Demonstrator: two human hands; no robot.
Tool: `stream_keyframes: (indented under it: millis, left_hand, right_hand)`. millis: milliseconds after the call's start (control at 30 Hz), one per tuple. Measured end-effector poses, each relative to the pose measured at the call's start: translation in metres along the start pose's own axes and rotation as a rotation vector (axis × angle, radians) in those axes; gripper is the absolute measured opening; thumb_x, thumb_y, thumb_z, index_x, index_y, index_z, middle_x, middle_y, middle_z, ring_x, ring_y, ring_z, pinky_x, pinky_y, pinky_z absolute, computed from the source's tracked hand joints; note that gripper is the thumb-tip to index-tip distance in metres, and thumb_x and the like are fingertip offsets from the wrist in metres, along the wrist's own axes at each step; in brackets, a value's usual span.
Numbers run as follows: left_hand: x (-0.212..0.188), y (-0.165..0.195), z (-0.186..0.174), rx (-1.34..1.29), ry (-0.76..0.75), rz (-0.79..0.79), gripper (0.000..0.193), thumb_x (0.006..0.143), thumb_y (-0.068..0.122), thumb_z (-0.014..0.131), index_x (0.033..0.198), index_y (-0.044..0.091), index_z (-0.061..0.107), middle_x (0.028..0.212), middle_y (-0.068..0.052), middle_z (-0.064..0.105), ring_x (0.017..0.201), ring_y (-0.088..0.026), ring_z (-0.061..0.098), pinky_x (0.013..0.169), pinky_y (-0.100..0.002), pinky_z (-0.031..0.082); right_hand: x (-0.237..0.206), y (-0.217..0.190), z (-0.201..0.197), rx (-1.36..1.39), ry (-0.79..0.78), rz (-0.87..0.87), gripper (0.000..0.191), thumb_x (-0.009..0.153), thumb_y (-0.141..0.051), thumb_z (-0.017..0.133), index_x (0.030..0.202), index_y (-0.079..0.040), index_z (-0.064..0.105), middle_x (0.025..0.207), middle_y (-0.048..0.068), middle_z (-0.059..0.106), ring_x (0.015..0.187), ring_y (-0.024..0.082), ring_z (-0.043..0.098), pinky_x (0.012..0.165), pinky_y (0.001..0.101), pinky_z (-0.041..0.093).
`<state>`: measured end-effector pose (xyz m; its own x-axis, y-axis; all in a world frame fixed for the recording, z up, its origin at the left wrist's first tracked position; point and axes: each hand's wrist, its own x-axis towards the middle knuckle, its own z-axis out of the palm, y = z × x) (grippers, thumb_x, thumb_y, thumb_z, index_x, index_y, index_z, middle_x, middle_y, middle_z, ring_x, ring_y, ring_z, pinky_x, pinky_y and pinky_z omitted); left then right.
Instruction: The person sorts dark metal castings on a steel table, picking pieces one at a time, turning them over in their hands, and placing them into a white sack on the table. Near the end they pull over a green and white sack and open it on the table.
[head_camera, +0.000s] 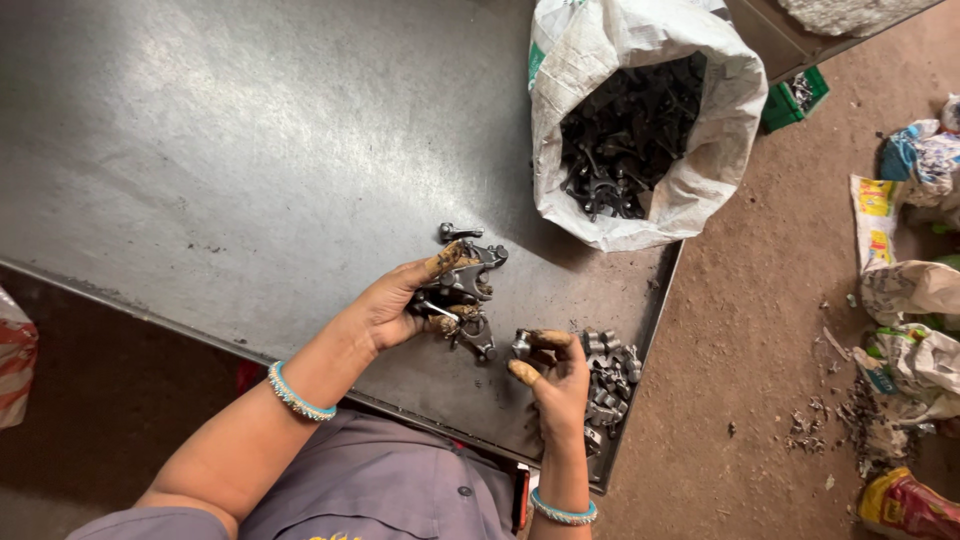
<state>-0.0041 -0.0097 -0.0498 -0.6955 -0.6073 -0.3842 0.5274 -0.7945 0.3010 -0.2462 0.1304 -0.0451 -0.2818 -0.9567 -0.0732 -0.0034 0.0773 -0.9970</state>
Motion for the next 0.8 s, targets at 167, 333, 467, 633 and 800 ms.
stream_keyframes:
  millis: [167, 333, 467, 633, 800]
  left_hand:
    - [0.003, -0.001, 0.015, 0.043, 0.031, -0.018, 0.047, 0.092, 0.04, 0.07, 0.126, 0.008, 0.07, 0.102, -0.014, 0.076, 0.081, -0.025, 0.077, 0.059, -0.036, 0.063]
    - [0.047, 0.002, 0.063, 0.072, 0.067, 0.02, 0.048, 0.092, 0.039, 0.074, 0.12, 0.001, 0.066, 0.098, -0.015, 0.074, 0.073, -0.024, 0.075, 0.055, -0.034, 0.062]
    - [0.129, 0.018, 0.141, -0.04, -0.204, 0.323, 0.055, 0.095, 0.035, 0.073, 0.136, 0.002, 0.058, 0.115, -0.014, 0.062, 0.096, -0.025, 0.069, 0.08, -0.043, 0.065]
    - [0.173, 0.036, 0.179, 0.652, -0.249, 0.651, 0.083, 0.096, 0.045, 0.072, 0.158, 0.016, 0.025, 0.162, -0.013, 0.034, 0.155, -0.032, 0.025, 0.123, -0.053, 0.025]
    - [0.106, 0.045, 0.122, 0.961, -0.164, 0.494, 0.056, 0.083, 0.042, 0.078, 0.126, 0.006, 0.07, 0.138, -0.015, 0.065, 0.121, -0.031, 0.066, 0.1, -0.045, 0.059]
  right_hand:
    - [-0.001, 0.01, -0.018, 0.391, 0.025, 0.032, 0.05, 0.073, 0.015, 0.08, 0.115, -0.004, 0.06, 0.115, 0.006, 0.065, 0.109, 0.019, 0.063, 0.092, 0.0329, 0.054]
    - [0.046, -0.02, -0.019, 0.252, 0.025, 0.122, 0.034, 0.083, 0.006, 0.071, 0.116, 0.001, 0.064, 0.102, 0.011, 0.072, 0.086, 0.021, 0.07, 0.075, 0.0346, 0.058]
    - [0.109, -0.082, -0.02, -0.17, 0.005, -0.149, 0.016, 0.092, 0.005, 0.07, 0.107, 0.002, 0.064, 0.089, 0.009, 0.071, 0.074, 0.019, 0.069, 0.065, 0.0349, 0.062]
    - [0.144, -0.134, -0.009, 0.099, 0.154, -0.418, 0.035, 0.091, 0.009, 0.075, 0.119, -0.005, 0.059, 0.115, 0.007, 0.066, 0.107, 0.017, 0.067, 0.095, 0.0315, 0.059]
    - [0.071, -0.102, 0.037, -0.911, -0.13, -0.363, 0.039, 0.077, -0.011, 0.085, 0.112, -0.007, 0.068, 0.102, 0.013, 0.064, 0.092, 0.026, 0.064, 0.082, 0.0379, 0.055]
